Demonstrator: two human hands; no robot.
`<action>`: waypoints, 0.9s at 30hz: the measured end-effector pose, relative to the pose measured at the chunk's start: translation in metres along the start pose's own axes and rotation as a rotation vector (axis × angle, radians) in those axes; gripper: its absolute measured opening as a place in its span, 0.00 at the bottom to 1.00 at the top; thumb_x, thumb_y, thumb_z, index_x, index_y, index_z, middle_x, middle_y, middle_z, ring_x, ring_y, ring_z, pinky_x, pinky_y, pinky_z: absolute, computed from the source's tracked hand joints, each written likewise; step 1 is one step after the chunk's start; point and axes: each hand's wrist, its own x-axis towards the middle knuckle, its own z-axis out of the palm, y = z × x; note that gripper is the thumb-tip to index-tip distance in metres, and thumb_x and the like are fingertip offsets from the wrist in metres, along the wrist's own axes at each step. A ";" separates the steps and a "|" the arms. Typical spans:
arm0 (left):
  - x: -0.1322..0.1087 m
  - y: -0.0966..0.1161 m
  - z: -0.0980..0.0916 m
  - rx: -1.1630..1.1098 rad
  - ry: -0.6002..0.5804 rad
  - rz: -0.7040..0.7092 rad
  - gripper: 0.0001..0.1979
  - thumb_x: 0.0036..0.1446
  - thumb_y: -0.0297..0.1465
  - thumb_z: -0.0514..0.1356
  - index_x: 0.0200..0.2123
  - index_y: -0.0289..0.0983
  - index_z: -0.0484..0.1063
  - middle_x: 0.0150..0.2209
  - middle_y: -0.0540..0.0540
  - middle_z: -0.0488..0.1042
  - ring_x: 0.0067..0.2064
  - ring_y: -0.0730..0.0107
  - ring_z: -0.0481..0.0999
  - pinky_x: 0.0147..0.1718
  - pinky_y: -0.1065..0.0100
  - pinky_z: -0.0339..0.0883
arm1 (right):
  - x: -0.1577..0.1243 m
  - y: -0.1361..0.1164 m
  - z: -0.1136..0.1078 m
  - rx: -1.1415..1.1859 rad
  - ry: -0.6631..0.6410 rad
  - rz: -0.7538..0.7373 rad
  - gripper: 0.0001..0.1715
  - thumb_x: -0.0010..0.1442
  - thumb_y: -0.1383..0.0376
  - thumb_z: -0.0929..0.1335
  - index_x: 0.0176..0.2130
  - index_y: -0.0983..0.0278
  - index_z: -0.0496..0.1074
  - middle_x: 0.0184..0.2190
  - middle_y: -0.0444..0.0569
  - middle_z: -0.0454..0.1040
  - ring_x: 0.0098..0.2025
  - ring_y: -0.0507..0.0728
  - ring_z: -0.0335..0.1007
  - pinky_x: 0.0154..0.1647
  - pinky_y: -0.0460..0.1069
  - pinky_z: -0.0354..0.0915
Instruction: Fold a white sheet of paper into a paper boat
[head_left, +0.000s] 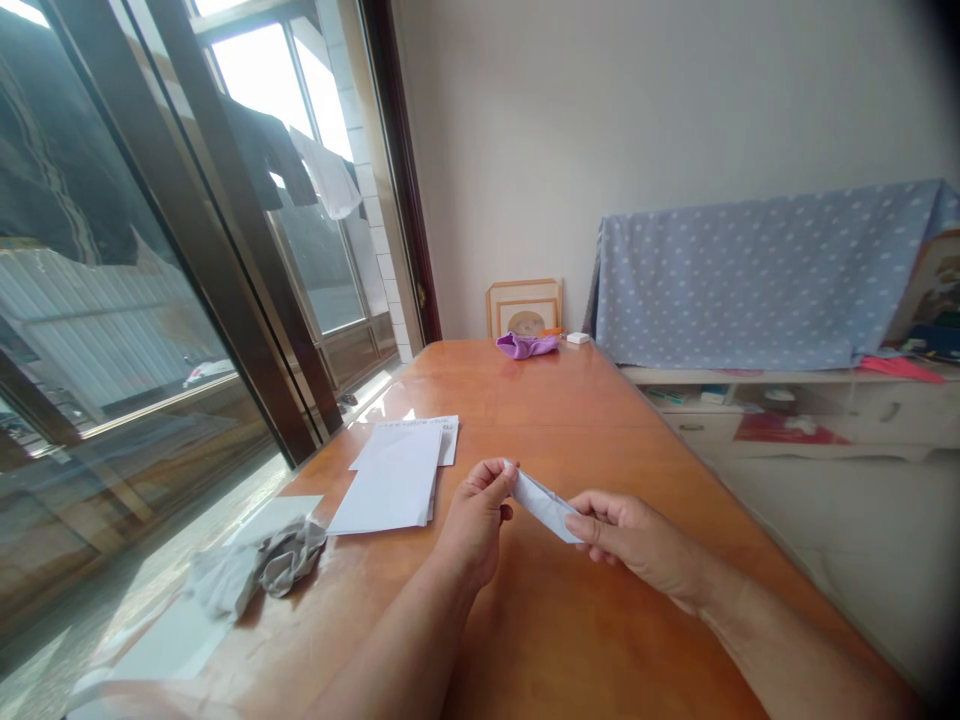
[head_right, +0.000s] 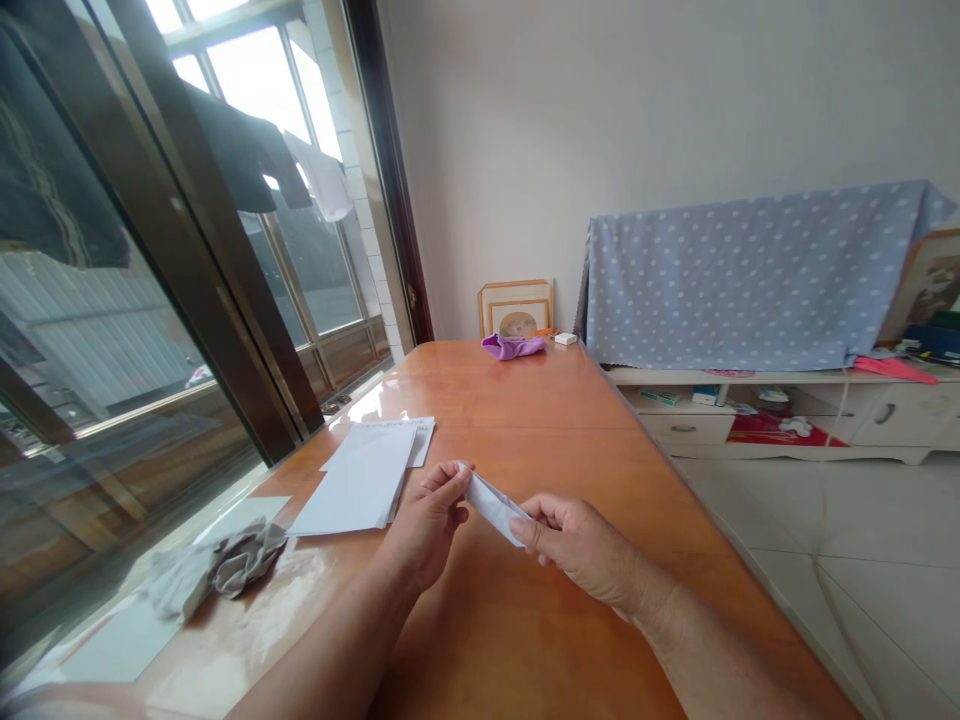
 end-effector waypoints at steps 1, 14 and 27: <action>0.001 -0.001 -0.001 -0.021 -0.002 -0.004 0.12 0.54 0.37 0.69 0.36 0.38 0.73 0.35 0.51 0.68 0.33 0.77 0.65 0.30 0.74 0.57 | 0.001 0.002 -0.001 -0.002 0.025 0.026 0.25 0.64 0.46 0.66 0.41 0.64 0.75 0.34 0.46 0.73 0.34 0.53 0.65 0.32 0.46 0.59; 0.000 -0.009 0.000 0.366 -0.054 -0.044 0.15 0.57 0.43 0.65 0.37 0.37 0.73 0.35 0.47 0.74 0.36 0.67 0.72 0.38 0.66 0.64 | 0.013 0.018 -0.005 -0.105 0.288 0.094 0.16 0.62 0.53 0.65 0.34 0.62 0.74 0.27 0.42 0.67 0.29 0.52 0.60 0.27 0.46 0.56; 0.001 -0.013 -0.004 0.882 -0.033 0.116 0.03 0.52 0.30 0.62 0.32 0.40 0.75 0.33 0.46 0.76 0.36 0.62 0.73 0.33 0.67 0.59 | 0.020 0.045 -0.014 -0.312 0.310 0.087 0.14 0.60 0.56 0.65 0.32 0.62 0.74 0.25 0.43 0.70 0.28 0.53 0.63 0.26 0.46 0.54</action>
